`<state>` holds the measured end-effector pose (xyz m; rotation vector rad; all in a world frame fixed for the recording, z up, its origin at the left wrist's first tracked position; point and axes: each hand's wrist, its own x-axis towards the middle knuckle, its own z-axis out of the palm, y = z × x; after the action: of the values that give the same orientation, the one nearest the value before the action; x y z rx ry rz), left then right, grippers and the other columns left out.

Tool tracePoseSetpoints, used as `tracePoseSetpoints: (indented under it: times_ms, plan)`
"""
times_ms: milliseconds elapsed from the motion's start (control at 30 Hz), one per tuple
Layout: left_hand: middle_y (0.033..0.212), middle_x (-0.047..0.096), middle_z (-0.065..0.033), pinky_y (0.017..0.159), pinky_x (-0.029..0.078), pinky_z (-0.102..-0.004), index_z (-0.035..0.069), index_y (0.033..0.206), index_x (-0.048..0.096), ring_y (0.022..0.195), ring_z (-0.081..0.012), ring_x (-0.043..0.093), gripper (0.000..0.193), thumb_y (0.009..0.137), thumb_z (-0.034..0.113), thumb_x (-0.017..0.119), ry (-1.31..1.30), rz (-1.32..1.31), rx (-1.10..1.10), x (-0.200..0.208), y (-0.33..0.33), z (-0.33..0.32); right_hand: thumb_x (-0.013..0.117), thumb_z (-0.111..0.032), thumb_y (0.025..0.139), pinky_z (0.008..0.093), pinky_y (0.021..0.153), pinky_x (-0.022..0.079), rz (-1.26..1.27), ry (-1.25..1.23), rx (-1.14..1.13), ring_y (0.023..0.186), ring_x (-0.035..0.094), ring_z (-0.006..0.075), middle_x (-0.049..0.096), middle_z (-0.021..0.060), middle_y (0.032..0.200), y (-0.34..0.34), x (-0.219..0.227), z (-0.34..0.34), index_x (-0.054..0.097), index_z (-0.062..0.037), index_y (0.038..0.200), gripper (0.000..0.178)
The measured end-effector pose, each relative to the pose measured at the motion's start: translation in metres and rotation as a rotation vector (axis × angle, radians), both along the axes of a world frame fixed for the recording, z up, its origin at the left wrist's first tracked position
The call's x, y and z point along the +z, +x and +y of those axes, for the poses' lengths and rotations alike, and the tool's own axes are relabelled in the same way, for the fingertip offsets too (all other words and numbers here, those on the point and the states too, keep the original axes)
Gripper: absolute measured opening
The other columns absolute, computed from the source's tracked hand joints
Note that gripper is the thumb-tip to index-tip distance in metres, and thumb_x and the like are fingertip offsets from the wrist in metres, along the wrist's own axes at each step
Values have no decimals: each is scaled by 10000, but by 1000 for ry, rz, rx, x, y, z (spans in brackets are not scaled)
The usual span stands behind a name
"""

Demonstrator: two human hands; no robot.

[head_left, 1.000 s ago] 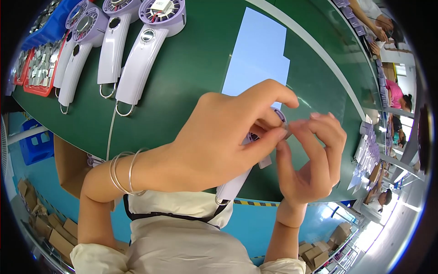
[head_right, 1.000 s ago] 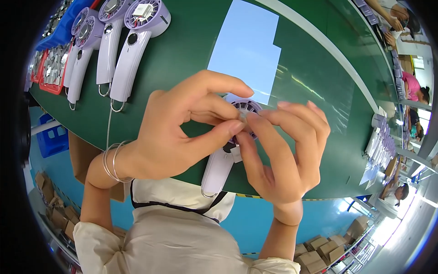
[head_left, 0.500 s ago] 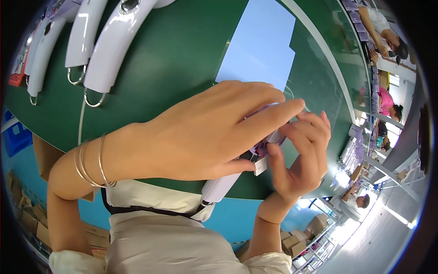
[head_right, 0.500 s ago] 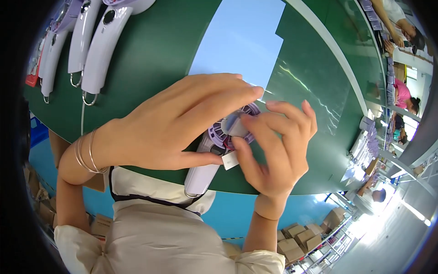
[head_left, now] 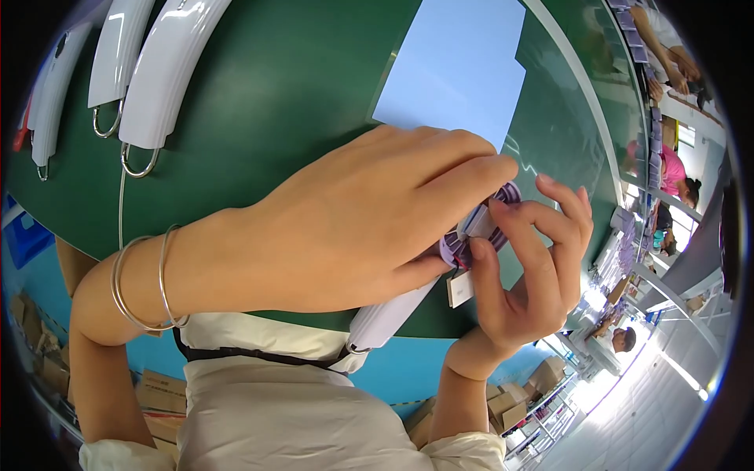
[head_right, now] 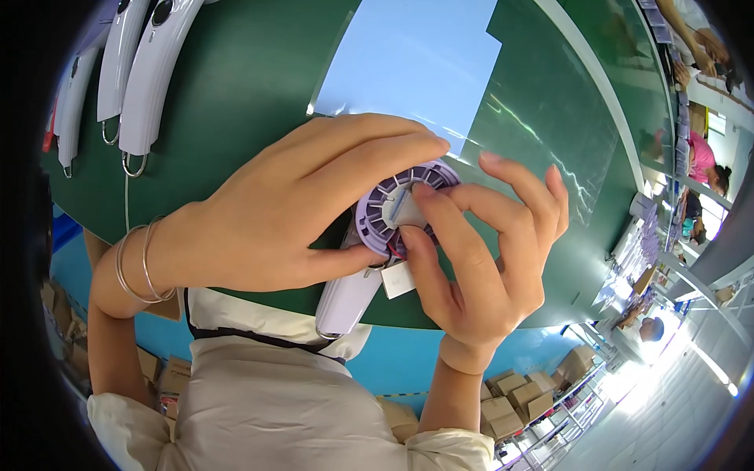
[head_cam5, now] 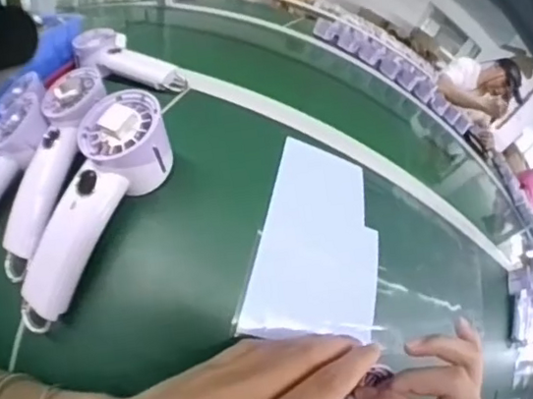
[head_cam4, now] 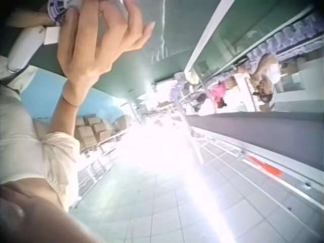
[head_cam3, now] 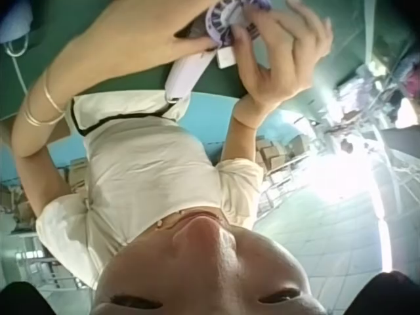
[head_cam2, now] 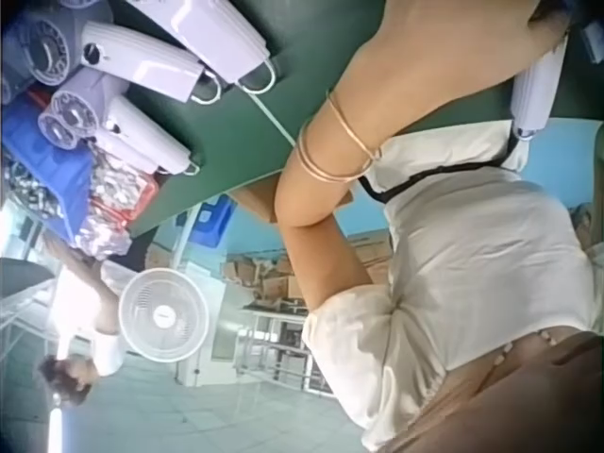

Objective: The person attaches thermal pads and metal plates onto handheld fan heads by hand on an assembly line. The person then rearranges the fans along the conveyor table and tests a fan by pressing its power button.

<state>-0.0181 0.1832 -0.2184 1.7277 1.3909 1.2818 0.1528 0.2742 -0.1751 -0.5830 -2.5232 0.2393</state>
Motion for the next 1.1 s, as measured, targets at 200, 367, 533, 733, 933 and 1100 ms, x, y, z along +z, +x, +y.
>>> tracePoseSetpoints:
  times_ms: [200, 367, 533, 733, 933, 1100]
  plan:
    - [1292, 536, -121, 935, 464, -384, 65, 1333, 508, 1109, -292, 557, 750, 638, 66, 789, 27, 4, 21, -1, -2, -1, 782, -150, 602, 516, 1043, 343, -11, 13, 17, 991, 622, 283, 643, 10, 850, -3, 2, 0, 755, -131, 855, 255]
    - [1284, 541, -126, 919, 474, -383, 63, 1327, 514, 1098, -293, 563, 746, 632, 59, 784, 31, -7, 31, -3, 1, -2, 784, -146, 597, 522, 1038, 343, -7, -1, 15, 992, 619, 283, 641, 5, 839, -3, 1, -1, 755, -127, 849, 254]
    - [1269, 545, -125, 914, 477, -387, 55, 1315, 516, 1094, -299, 565, 734, 633, 66, 790, 60, -6, 48, -4, 4, -2, 805, -88, 554, 554, 1026, 359, 10, -127, 4, 1020, 619, 301, 640, 12, 832, -1, 2, -3, 745, -120, 810, 265]
    - [1234, 562, -124, 895, 488, -399, 45, 1260, 524, 1080, -308, 575, 712, 614, 84, 820, 90, -42, 54, -9, 8, 4, 815, -96, 550, 570, 1011, 369, 4, -189, -2, 1020, 611, 307, 601, 15, 824, -2, 5, 1, 746, -113, 758, 220]
    - [1227, 575, -127, 939, 467, -417, 46, 1247, 529, 1110, -320, 566, 713, 607, 110, 838, 42, -4, 39, -1, -9, -1, 817, -181, 585, 550, 981, 384, 137, -292, 137, 995, 583, 287, 576, 58, 893, -5, -2, 14, 765, -65, 839, 285]
    - [1237, 549, -130, 974, 448, -408, 41, 1237, 514, 1134, -328, 545, 675, 645, 122, 827, 69, 32, 55, -1, -8, 2, 661, -78, 852, 346, 912, 450, 244, -307, -220, 1026, 589, 284, 613, 162, 1078, 3, -8, 50, 664, 8, 1123, 284]
